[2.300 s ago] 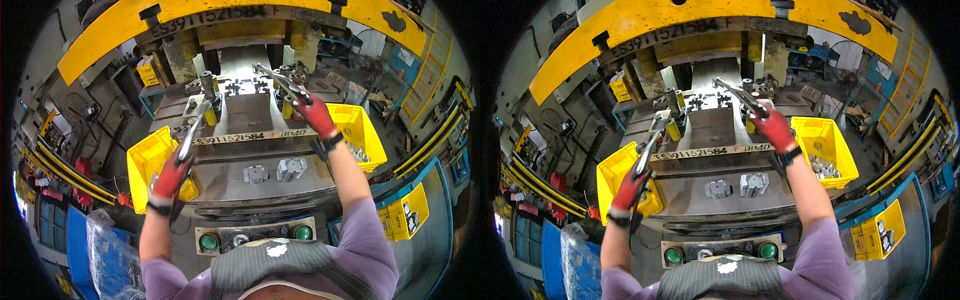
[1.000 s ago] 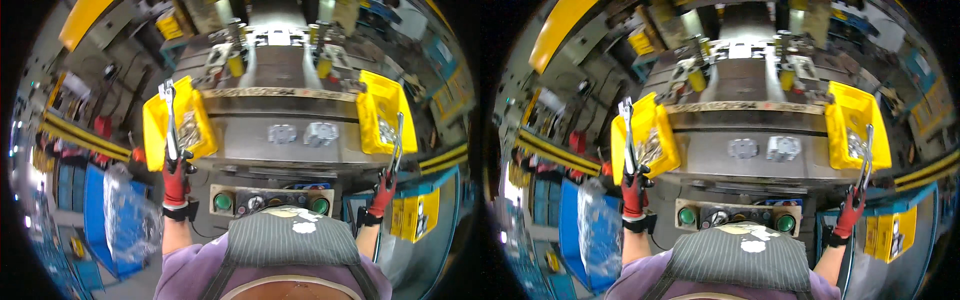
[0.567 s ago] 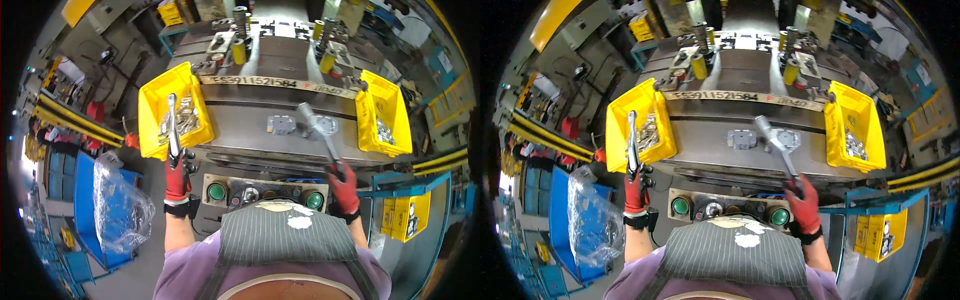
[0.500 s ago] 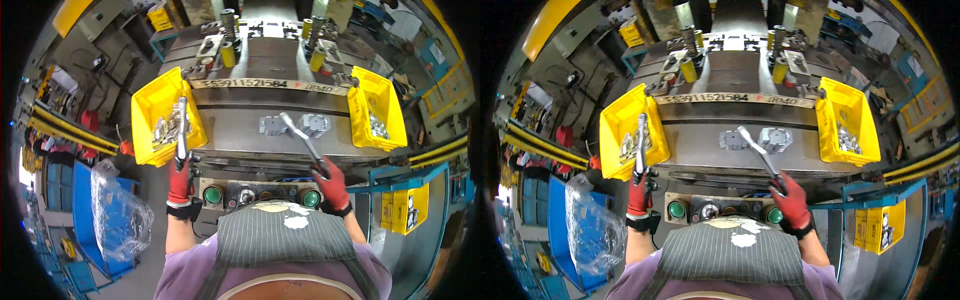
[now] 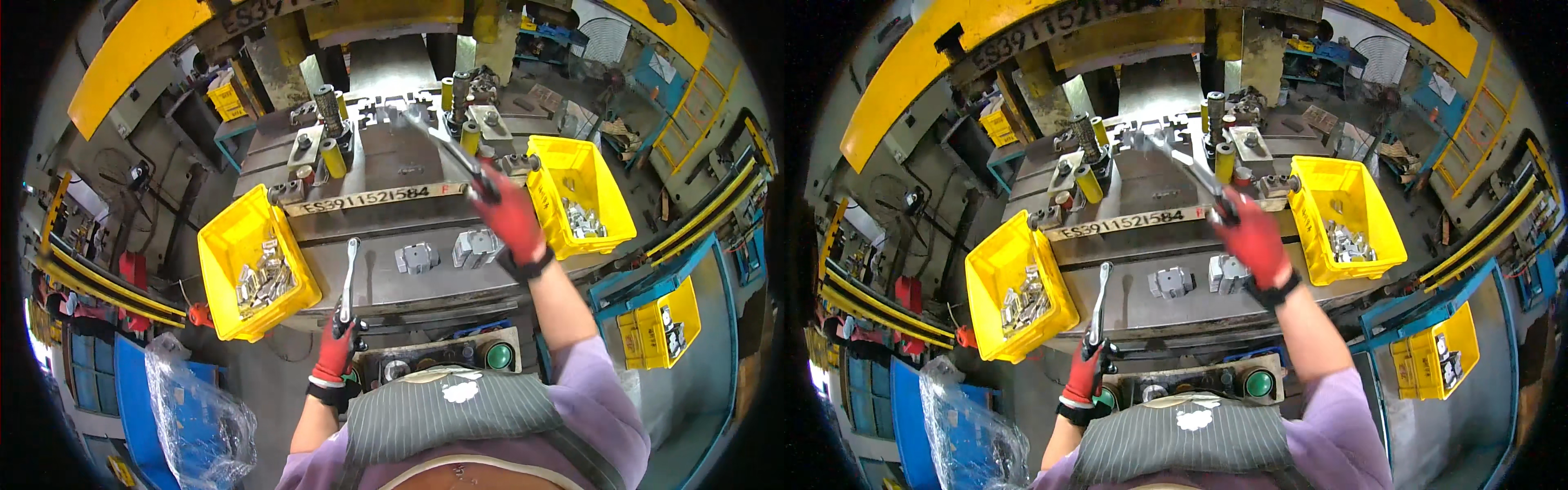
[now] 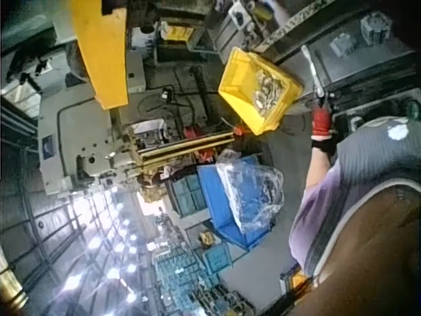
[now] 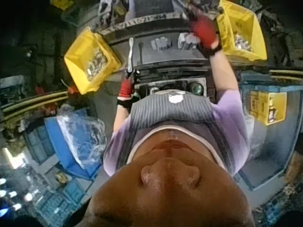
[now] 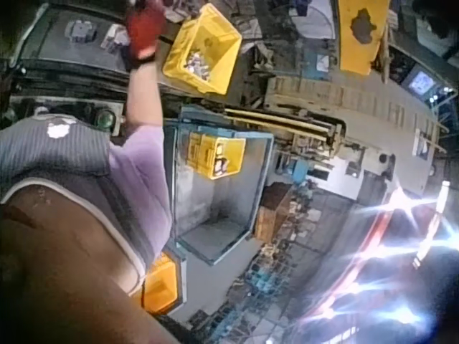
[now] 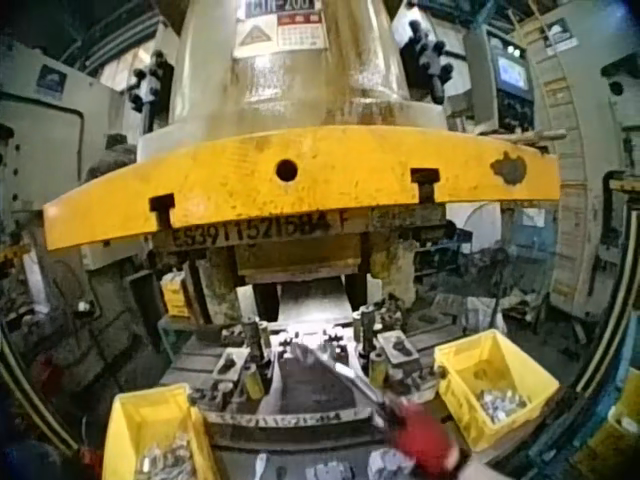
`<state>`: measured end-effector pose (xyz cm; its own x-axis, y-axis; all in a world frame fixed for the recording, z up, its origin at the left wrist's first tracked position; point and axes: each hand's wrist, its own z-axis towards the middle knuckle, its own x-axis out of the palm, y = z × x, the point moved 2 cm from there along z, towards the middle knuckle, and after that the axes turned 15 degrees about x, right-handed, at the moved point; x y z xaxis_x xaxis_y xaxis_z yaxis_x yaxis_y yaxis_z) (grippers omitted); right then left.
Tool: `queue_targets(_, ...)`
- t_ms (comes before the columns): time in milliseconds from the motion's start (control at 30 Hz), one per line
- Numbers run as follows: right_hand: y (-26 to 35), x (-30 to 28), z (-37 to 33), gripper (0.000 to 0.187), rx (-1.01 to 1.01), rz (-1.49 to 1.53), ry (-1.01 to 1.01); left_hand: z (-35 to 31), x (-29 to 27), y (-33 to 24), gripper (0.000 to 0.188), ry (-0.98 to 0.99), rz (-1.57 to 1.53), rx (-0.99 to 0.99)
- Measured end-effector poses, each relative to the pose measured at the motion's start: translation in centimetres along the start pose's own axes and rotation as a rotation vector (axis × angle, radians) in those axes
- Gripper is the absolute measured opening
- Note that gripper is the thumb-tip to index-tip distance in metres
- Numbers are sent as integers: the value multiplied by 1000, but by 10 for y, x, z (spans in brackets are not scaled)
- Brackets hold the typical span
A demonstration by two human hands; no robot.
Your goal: Operating a metal fabrication machine by loading parts and using tools.
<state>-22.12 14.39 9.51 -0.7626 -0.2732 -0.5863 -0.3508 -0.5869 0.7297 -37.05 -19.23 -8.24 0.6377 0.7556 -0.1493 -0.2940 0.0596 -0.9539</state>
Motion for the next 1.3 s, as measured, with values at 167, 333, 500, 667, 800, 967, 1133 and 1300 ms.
queue_targets(167, 15, 23, 112, 31, 43, -283, 114, -4, -3, -17, 38, -41, 42, 44)
queue_targets(333, 4, 46, 154, 30, 12, -348, 212, -24, -19, 23, 47, -94, -173, -186)
queue_targets(500, -27, 81, 159, 33, 121, -79, 349, -37, -21, 43, 45, -51, -145, -259)
queue_targets(667, -68, 134, 149, 36, 695, 1170, 907, -25, -4, 38, 38, -43, -122, -193)
queue_targets(800, -22, 147, 124, 34, 703, 1197, 788, -20, -6, -15, 43, -85, -226, -173)
queue_targets(967, -9, 129, 121, 23, 699, 1133, 634, -35, -39, 29, 24, -226, -170, -188)
queue_targets(1133, 8, 64, 46, 19, 558, 1299, 502, -58, -89, 31, 43, -350, 79, -159)
queue_targets(1300, -107, -33, -105, 31, 599, 701, 87, -121, -143, 31, 46, -604, 135, -5)
